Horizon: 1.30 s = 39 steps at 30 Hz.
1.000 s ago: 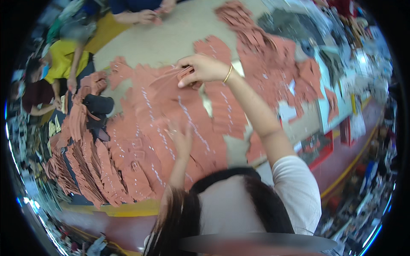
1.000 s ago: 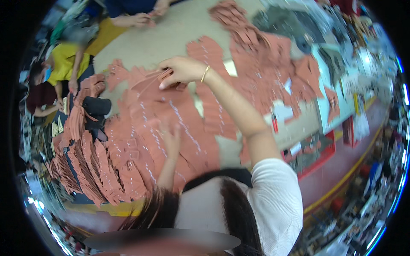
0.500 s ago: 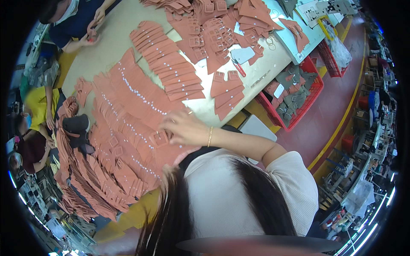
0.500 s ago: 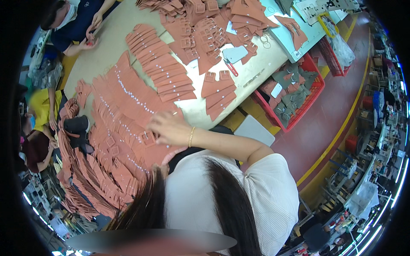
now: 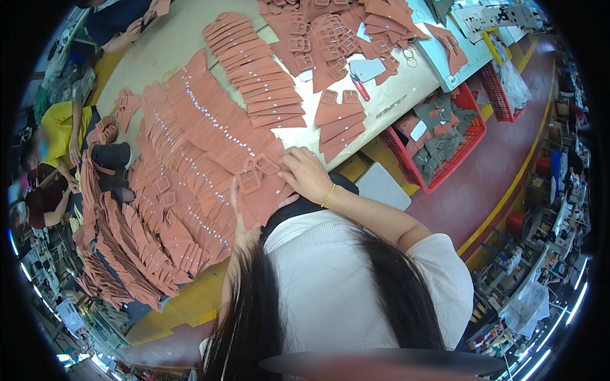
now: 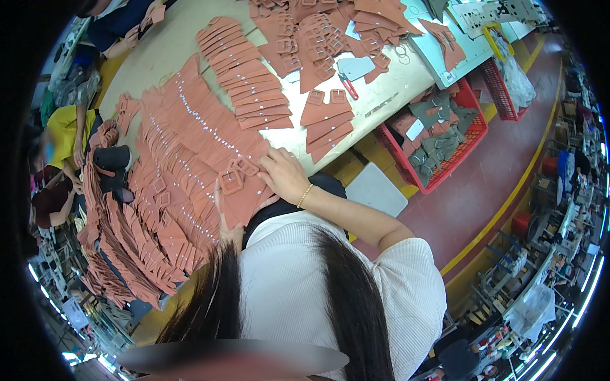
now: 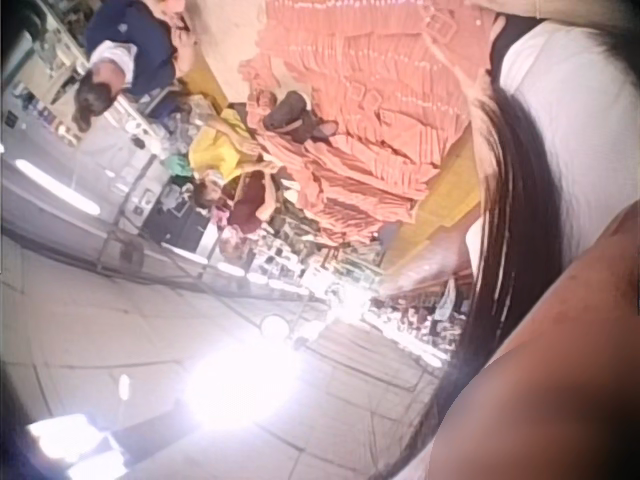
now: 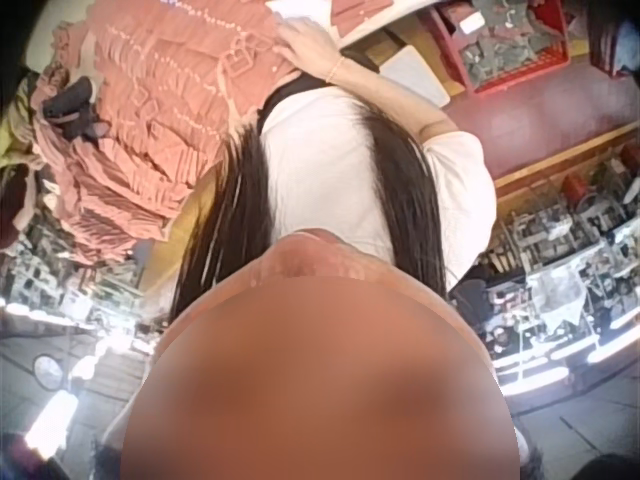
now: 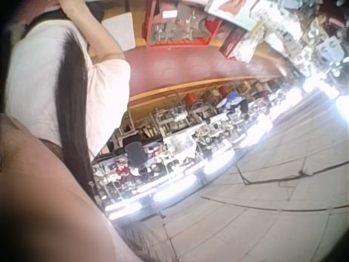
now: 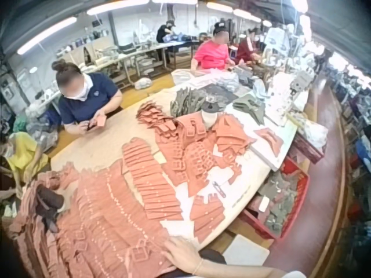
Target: The person repeatedly picks up small pink fabric pieces from a large pile on a table, aligns them, and places them into neat stacks. The hands work continuously across the table surface, organizing the pieces into multiple rows.
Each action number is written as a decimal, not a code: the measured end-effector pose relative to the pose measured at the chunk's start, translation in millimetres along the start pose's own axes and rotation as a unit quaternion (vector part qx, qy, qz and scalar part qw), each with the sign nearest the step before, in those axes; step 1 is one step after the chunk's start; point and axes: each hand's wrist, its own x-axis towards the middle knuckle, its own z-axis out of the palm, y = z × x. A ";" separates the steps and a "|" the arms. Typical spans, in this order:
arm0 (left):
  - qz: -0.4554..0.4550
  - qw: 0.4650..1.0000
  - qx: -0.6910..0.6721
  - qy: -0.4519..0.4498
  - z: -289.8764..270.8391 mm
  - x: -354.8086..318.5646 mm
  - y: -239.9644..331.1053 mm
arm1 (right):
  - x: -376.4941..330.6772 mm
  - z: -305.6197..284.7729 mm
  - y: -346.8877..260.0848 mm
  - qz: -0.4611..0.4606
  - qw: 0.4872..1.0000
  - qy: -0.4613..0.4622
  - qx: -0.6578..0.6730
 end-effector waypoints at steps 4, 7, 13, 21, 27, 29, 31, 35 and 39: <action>0.006 1.000 0.006 0.014 1.0 2.4 -3.0 | 17.5 -19.5 14.2 0.132 0.945 -0.083 0.286; 0.024 0.996 0.011 0.080 0.7 -0.5 -4.5 | 41.5 -42.5 51.7 0.067 0.896 0.028 0.439; 0.030 0.993 0.028 0.107 -2.5 -4.1 -2.5 | 75.3 -69.7 179.6 0.276 0.836 0.208 0.426; 0.035 0.994 0.006 0.105 -3.7 -1.9 -5.8 | 58.7 -63.2 227.5 0.329 0.907 0.255 -0.058; 0.054 0.990 0.011 0.128 -1.8 6.4 -12.2 | 41.2 -31.1 163.7 0.216 0.973 0.022 0.075; 0.047 0.991 0.000 0.126 -5.1 10.6 -13.0 | 32.2 -7.6 124.2 0.237 0.936 -0.153 0.210; 0.051 0.990 0.013 0.129 -10.6 12.5 -13.1 | 17.6 6.5 87.2 0.120 0.967 -0.157 0.163; 0.104 0.965 0.072 0.228 -23.4 12.9 -5.3 | 5.3 12.3 50.1 0.178 0.963 -0.138 0.150; 0.084 0.976 0.075 0.188 -30.7 7.6 -4.7 | 1.0 8.9 45.8 0.131 0.981 -0.079 0.123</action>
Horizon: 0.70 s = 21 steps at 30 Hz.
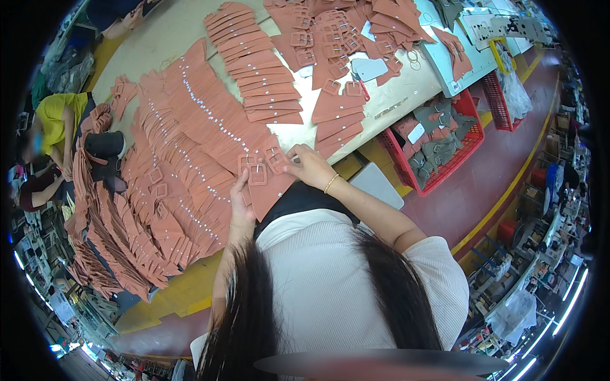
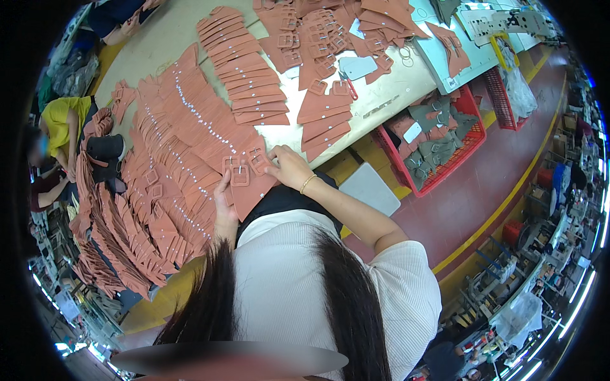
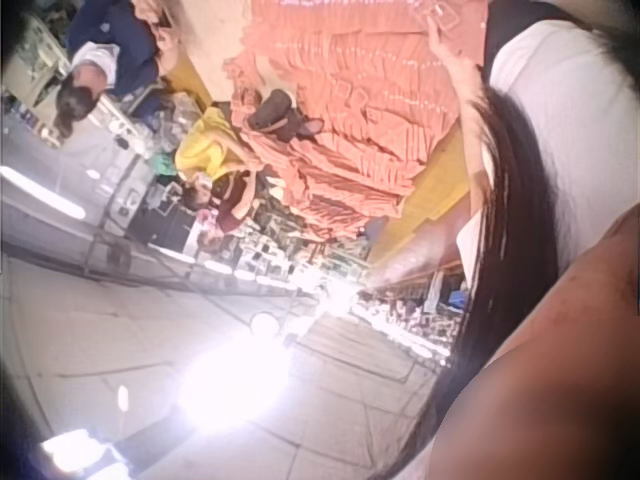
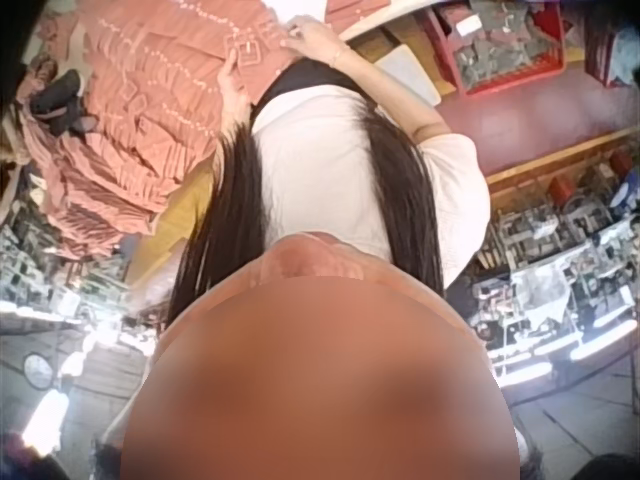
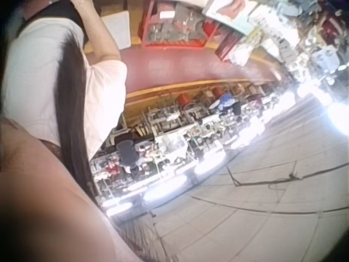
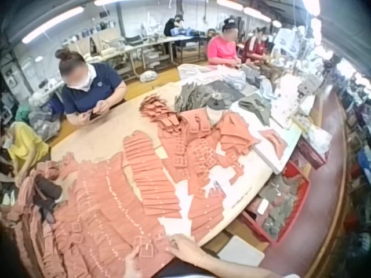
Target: The person repeatedly picks up small pink fabric pieces from a large pile on a table, aligns them, and places them into neat stacks. The hands work continuously across the table surface, organizing the pieces into multiple rows.
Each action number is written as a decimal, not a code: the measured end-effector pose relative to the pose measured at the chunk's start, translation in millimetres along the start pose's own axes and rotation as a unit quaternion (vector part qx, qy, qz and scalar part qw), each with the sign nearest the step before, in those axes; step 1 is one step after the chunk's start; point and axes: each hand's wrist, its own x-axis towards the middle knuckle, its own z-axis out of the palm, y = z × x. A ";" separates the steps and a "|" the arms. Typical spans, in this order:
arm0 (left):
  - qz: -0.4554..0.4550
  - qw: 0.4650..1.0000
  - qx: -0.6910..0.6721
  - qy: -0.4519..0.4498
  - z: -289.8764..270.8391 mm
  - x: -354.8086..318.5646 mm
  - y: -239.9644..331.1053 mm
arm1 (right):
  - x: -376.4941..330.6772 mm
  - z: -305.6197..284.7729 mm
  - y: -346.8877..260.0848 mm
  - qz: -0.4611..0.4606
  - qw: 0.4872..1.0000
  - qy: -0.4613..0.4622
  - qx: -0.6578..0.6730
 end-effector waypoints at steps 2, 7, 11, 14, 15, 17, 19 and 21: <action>0.010 1.000 0.001 0.017 -0.7 2.0 -0.9 | 0.3 -2.4 -0.6 -0.010 1.000 -0.007 -0.002; -0.025 0.998 -0.049 0.025 2.5 6.5 -2.0 | 11.3 -23.1 -6.5 0.021 0.994 -0.060 0.085; 0.006 0.999 -0.025 -0.025 6.7 2.3 -2.0 | 40.9 -68.6 -0.4 0.027 0.984 -0.010 0.175; -0.015 0.998 0.010 0.065 8.5 -0.4 2.9 | 76.4 -106.4 9.9 -0.057 0.967 0.104 0.227; -0.023 0.997 0.017 0.065 8.3 -1.2 3.2 | 88.2 -119.4 13.9 -0.048 0.965 0.148 0.210; -0.029 0.996 0.042 0.070 6.3 -2.9 3.8 | 102.0 -141.5 24.4 -0.018 0.957 0.197 0.214; -0.046 0.991 0.063 0.106 2.9 -1.9 3.3 | 110.0 -161.6 41.0 0.007 0.948 0.203 0.245; -0.053 0.988 0.082 0.117 -0.8 -0.2 2.0 | 116.4 -168.5 65.8 0.031 0.938 0.229 0.259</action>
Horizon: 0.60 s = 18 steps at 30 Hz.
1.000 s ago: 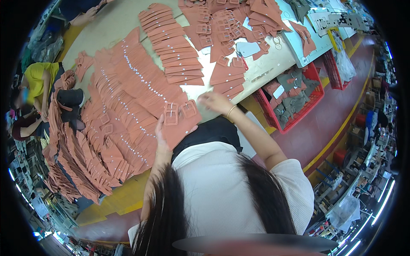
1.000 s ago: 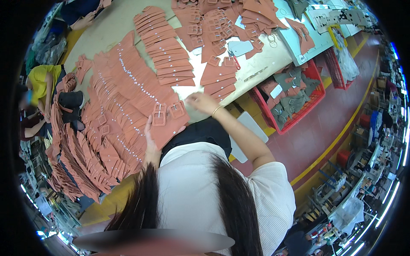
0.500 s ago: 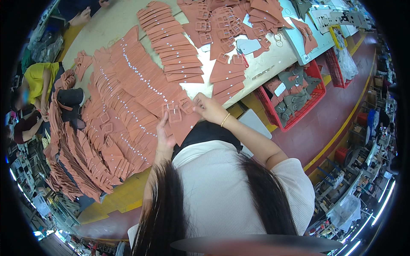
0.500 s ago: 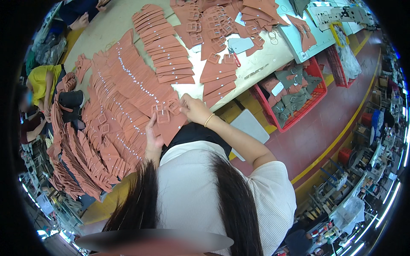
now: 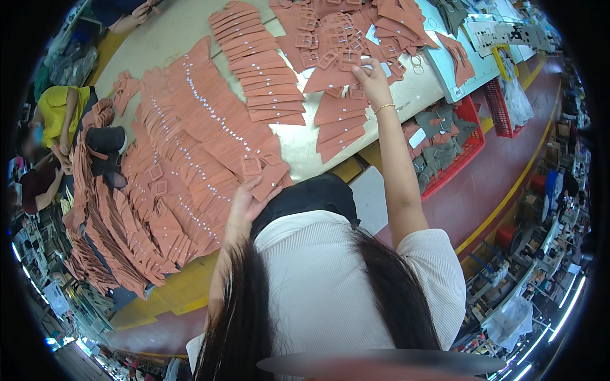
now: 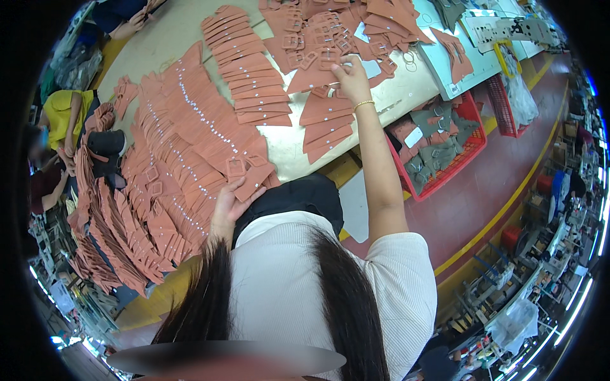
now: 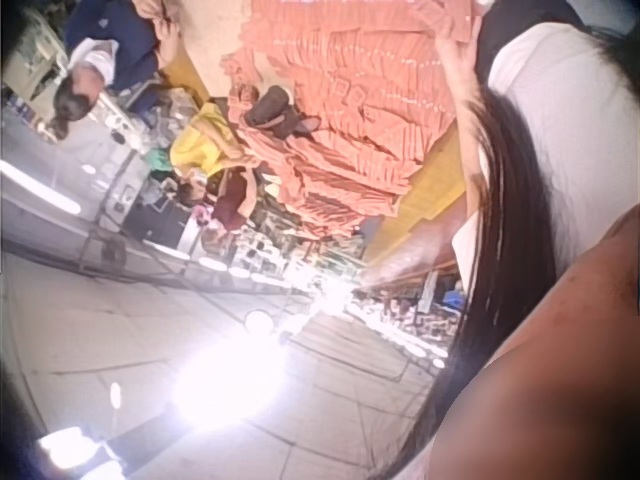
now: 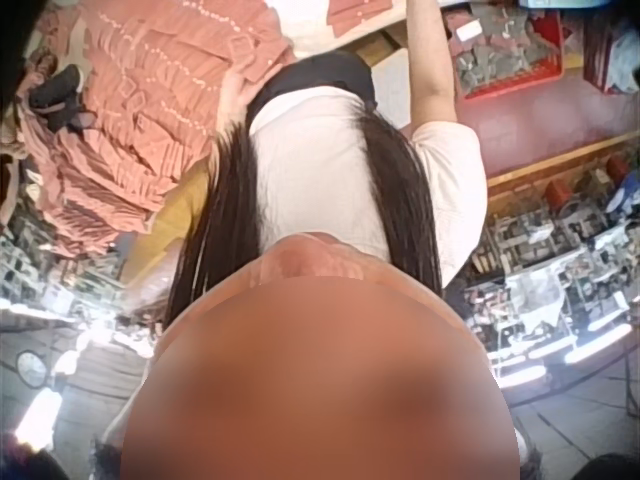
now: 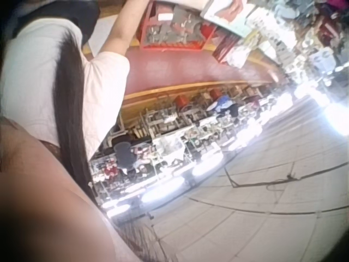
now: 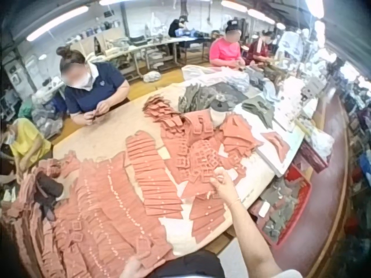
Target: The person repeatedly picks up small pink fabric pieces from a large pile on a table, aligns them, and places them into neat stacks. The hands work continuously across the table surface, organizing the pieces into multiple rows.
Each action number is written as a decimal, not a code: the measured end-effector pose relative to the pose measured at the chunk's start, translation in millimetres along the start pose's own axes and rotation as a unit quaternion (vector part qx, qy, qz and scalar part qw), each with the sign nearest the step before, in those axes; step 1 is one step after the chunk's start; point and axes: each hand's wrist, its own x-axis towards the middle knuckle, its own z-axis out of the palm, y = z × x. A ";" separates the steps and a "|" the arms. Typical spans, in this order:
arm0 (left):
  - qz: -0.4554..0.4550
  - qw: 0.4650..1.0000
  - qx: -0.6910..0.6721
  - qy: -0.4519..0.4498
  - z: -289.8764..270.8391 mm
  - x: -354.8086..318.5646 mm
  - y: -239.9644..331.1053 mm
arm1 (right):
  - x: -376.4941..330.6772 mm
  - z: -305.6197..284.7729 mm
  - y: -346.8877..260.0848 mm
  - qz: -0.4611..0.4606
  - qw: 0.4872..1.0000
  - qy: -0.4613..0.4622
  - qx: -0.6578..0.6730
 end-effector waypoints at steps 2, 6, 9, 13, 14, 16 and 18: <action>0.003 1.000 0.020 0.002 -2.2 1.6 -1.9 | 8.7 -13.9 30.4 0.021 1.000 0.019 -0.002; 0.002 0.999 0.047 -0.020 -0.1 3.3 -2.5 | 24.7 -33.5 94.6 0.097 0.974 0.079 -0.187; 0.011 0.998 0.061 -0.022 5.1 2.8 0.0 | 26.1 -38.5 112.4 0.060 0.956 0.100 -0.269; 0.006 0.998 0.069 -0.005 13.6 3.4 2.4 | 7.4 -25.1 100.4 -0.032 0.889 0.228 -0.397; 0.002 0.998 0.069 0.002 15.8 3.5 3.4 | 1.4 -16.1 94.6 -0.073 0.845 0.275 -0.453; 0.012 0.997 0.077 -0.009 20.6 2.5 2.9 | -9.2 -0.9 80.5 -0.071 0.918 0.111 -0.373; 0.018 0.996 0.088 -0.017 26.5 0.9 2.3 | -32.1 21.5 70.5 -0.042 0.954 -0.065 -0.291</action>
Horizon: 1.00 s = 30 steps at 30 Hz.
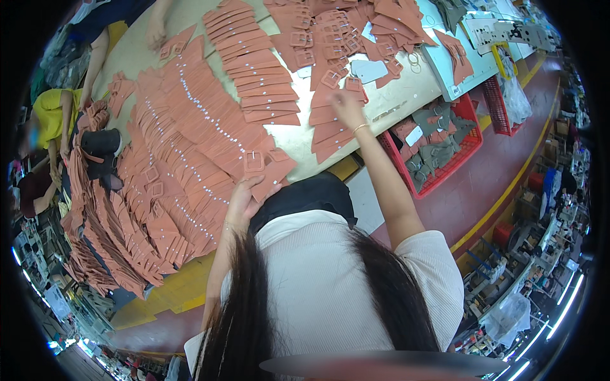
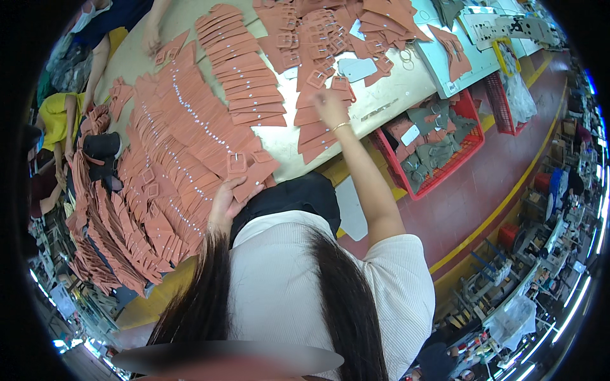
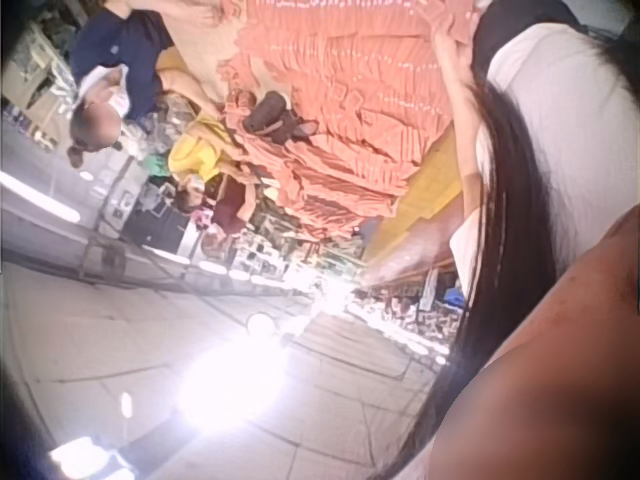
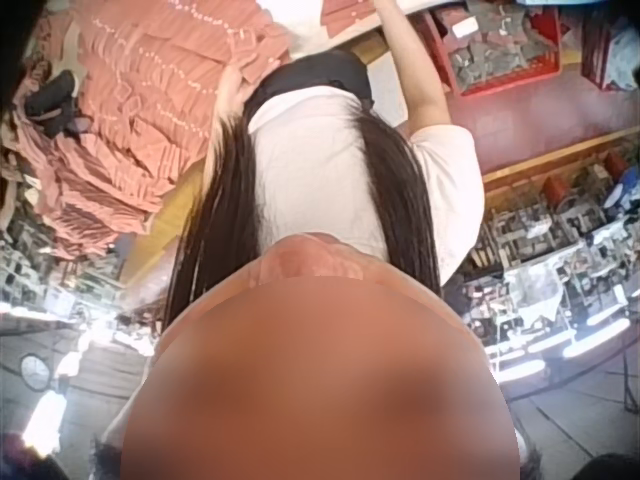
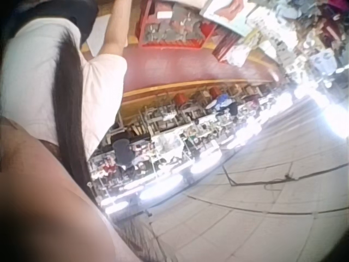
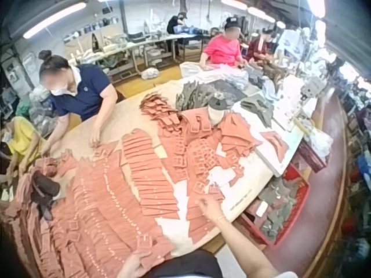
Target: The person repeatedly picks up small pink fabric pieces from a large pile on a table, aligns them, and places them into neat stacks. The hands work continuously across the table surface, organizing the pieces into multiple rows.
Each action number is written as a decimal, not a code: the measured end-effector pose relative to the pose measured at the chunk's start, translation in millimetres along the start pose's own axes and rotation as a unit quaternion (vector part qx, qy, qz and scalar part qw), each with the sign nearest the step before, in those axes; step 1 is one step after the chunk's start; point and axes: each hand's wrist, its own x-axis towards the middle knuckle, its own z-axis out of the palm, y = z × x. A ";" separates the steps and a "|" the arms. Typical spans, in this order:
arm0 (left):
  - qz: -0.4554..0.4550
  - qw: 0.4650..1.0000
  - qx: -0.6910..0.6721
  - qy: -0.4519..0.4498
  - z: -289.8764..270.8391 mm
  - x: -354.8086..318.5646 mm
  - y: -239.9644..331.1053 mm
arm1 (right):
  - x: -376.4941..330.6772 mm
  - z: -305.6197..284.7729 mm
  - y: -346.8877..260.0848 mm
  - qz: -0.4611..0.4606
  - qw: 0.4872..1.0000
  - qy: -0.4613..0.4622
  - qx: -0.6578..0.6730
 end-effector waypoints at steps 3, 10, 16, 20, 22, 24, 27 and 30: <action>-0.003 1.000 0.015 -0.019 8.4 -0.1 0.8 | -44.9 30.7 -39.4 0.154 0.900 -0.358 0.194; -0.021 0.999 -0.024 -0.024 0.4 8.6 1.5 | -55.4 24.7 -76.2 0.106 0.916 -0.324 0.210; -0.016 0.999 -0.027 -0.018 -12.9 13.1 -5.1 | -6.5 -23.5 -87.5 0.003 0.987 -0.149 0.067; -0.007 0.999 -0.011 -0.031 -15.0 13.0 -5.7 | 18.8 -53.8 -76.6 -0.019 0.987 -0.042 0.157; -0.001 1.000 0.003 -0.030 -16.9 11.8 -5.7 | 28.9 -63.9 -58.8 -0.003 0.962 -0.016 0.274; 0.001 1.000 0.008 -0.022 -19.5 10.5 -5.7 | 37.8 -64.9 -33.9 0.081 0.956 0.027 0.282; 0.002 1.000 0.007 -0.003 -23.2 9.7 -3.6 | 52.6 -55.7 5.6 0.145 0.960 0.037 0.238; 0.018 1.000 0.018 0.014 -25.3 11.1 6.1 | 62.5 -51.8 34.0 0.197 0.962 0.047 0.182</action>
